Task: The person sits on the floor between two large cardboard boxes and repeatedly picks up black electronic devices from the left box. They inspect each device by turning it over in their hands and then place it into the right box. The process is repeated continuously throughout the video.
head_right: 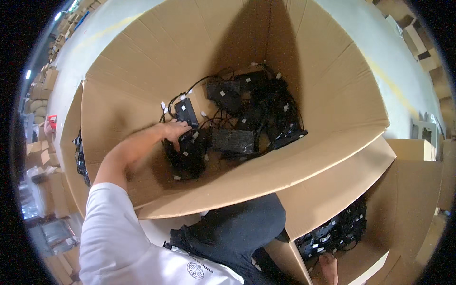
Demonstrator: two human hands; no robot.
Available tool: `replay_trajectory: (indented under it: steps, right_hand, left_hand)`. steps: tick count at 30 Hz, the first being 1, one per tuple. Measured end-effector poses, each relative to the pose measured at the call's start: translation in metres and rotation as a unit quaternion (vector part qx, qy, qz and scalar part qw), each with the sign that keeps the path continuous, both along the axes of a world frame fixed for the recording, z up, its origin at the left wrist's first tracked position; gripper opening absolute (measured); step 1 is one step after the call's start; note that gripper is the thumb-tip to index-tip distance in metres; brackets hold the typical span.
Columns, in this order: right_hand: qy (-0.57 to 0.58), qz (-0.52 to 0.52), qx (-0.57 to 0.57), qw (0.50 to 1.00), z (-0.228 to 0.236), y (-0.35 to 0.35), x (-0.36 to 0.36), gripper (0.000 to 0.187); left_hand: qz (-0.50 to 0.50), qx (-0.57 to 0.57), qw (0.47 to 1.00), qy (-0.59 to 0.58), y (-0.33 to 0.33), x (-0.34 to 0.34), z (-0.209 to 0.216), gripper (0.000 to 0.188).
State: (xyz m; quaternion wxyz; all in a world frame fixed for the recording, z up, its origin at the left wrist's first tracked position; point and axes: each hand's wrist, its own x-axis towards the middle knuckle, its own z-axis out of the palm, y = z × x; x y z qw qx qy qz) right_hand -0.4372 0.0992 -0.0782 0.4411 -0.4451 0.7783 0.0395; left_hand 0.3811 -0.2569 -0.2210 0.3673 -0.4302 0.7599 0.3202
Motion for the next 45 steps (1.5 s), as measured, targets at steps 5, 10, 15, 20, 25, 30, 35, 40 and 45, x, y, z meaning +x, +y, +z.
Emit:
replay_trajectory:
  steps: [5, 10, 15, 20, 25, 30, 35, 40, 45]
  right_hand:
    - [0.045, 0.082, -0.036, 0.995, 0.018, -0.035, 0.043, 0.02]
    - [0.052, 0.078, -0.13, 0.987, 0.014, -0.027, 0.027, 0.031]
    - [0.131, 0.142, -0.025, 0.981, 0.033, -0.058, 0.044, 0.035]
    - [0.065, 0.066, -0.173, 0.981, 0.063, -0.054, 0.055, 0.037]
    - [-0.063, -0.028, -0.343, 0.937, 0.151, -0.111, 0.173, 0.034]
    - [-0.359, 0.05, -0.482, 0.798, 0.222, -0.184, 0.32, 0.079]
    - [-0.601, -0.081, -0.429, 0.67, 0.254, -0.225, 0.356, 0.069]
    - [-0.658, -0.239, -0.379, 0.605, 0.242, -0.171, 0.318, 0.058]
    - [-0.748, -0.271, -0.303, 0.524, 0.192, -0.135, 0.282, 0.062]
  left_hand:
    - [-0.068, 0.06, 0.994, 0.053, 0.022, 0.021, -0.021, 0.091]
    - [-0.006, 0.029, 0.997, 0.065, 0.026, 0.017, -0.002, 0.063]
    - [0.01, -0.004, 1.0, -0.027, 0.045, 0.01, -0.02, 0.054]
    - [0.129, 0.012, 0.985, 0.11, -0.005, -0.021, 0.099, 0.044]
    - [0.299, -0.138, 0.891, 0.312, -0.044, -0.053, 0.328, 0.047]
    - [0.282, -0.157, 0.804, 0.499, 0.008, -0.109, 0.442, 0.055]
    - [0.303, -0.111, 0.766, 0.555, 0.082, -0.245, 0.487, 0.072]
    - [0.256, 0.004, 0.72, 0.645, 0.137, -0.28, 0.442, 0.094]
    - [0.107, -0.135, 0.836, 0.52, 0.167, -0.287, 0.419, 0.05]
